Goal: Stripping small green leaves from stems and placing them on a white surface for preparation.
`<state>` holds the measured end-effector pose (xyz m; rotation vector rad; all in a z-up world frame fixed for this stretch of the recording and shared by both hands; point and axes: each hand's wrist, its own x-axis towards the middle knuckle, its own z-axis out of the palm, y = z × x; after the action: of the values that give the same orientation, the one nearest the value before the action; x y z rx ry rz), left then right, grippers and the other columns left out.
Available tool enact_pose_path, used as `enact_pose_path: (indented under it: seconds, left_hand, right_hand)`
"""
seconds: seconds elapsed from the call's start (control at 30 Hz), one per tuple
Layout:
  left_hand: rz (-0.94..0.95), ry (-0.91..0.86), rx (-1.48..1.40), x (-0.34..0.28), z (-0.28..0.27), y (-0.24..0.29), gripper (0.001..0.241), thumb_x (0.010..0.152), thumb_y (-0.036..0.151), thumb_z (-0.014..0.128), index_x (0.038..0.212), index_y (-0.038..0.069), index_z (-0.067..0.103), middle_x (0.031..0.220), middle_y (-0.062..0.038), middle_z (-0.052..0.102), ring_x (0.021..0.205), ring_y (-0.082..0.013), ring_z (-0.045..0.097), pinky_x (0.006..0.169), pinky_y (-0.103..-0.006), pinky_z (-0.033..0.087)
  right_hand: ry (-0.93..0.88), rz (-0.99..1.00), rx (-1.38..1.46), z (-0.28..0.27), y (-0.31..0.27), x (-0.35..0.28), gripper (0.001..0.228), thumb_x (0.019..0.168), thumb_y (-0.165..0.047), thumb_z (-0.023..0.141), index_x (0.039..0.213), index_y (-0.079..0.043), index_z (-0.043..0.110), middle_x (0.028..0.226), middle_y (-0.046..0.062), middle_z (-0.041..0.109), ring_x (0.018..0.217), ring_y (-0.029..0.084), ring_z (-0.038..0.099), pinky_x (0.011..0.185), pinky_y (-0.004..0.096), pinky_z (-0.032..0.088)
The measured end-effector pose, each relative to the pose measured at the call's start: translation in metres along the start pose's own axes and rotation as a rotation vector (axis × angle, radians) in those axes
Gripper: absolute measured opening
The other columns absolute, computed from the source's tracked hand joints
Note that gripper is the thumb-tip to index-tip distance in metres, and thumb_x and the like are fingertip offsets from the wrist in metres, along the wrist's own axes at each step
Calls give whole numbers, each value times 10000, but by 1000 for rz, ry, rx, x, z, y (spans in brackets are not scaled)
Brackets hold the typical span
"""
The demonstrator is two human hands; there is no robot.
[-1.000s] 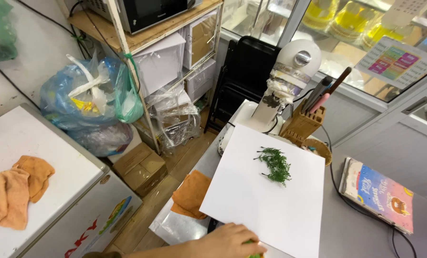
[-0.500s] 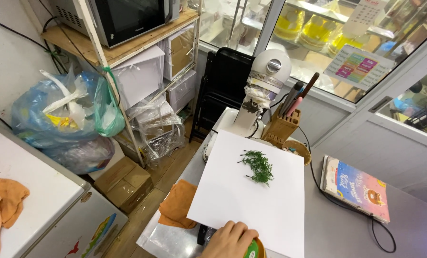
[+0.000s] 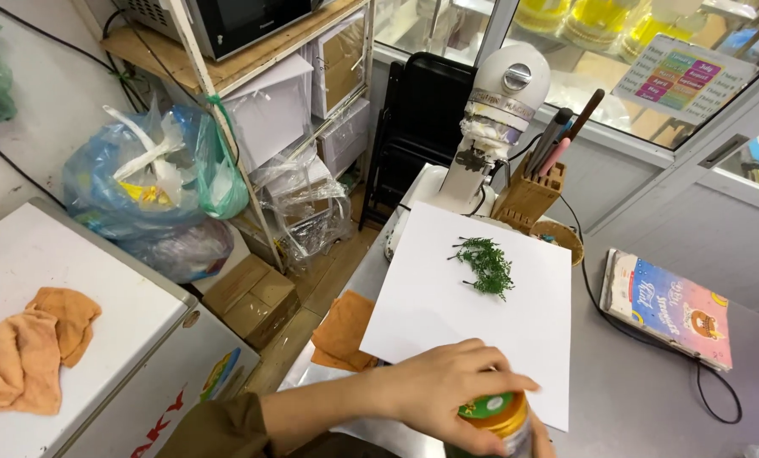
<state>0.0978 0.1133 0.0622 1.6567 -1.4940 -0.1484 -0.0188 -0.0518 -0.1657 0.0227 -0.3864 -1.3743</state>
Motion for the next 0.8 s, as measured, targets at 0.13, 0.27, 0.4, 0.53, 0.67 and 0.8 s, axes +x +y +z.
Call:
enact_pose_path:
  seconds: [0.13,0.27,0.4,0.53,0.67,0.8]
  left_hand:
    - [220,-184,-220,7,-17,-9,690,969,545,627,1549,184,523,1229,-67,601,1133,-220,581,1092,-335,439]
    - [317,-322,-620,11,-23,-11,654,978,570,669,1536,302,457,1309,-9,566,1245,-179,525,1166,-287,371]
    - [260,-312,-517,7,-26,-13,713,934,585,666,1561,291,494,1223,14,595,1187,-158,555,1119,-301,395]
    - [285,-285,-374,9,-22,-18,696,939,573,671,1554,294,500,1223,9,602,1180,-156,562,1112,-306,385]
    - [281,-270,-376,13,-27,-17,691,923,563,670,1537,287,515,1249,5,601,1195,-159,556,1127,-312,375]
    - [360,-439,-782,14,-24,-30,481,952,607,652,1328,307,669,1412,24,559,1330,-117,516,1205,-332,392]
  right_hand:
    - [26,-51,69,59,95,-39,820,731,-320,546,1468,-71,284,1098,59,410,1001,107,355,889,193,286]
    - [46,-88,142,158,193,-71,800,747,-331,526,1466,-74,289,1083,52,408,985,95,350,879,179,282]
    - [73,-132,210,133,150,-42,780,763,-342,506,1464,-77,293,1069,45,406,969,84,345,870,165,277]
    - [309,452,-783,79,60,-5,886,941,-552,679,1684,-154,404,1327,16,534,1278,45,452,1048,196,333]
    - [331,576,-790,149,125,-38,862,928,-572,666,1640,-151,426,1332,35,543,1276,81,469,1043,233,352]
    - [359,699,-794,218,209,-69,839,914,-591,653,1597,-148,447,1336,55,552,1274,116,488,1039,270,372]
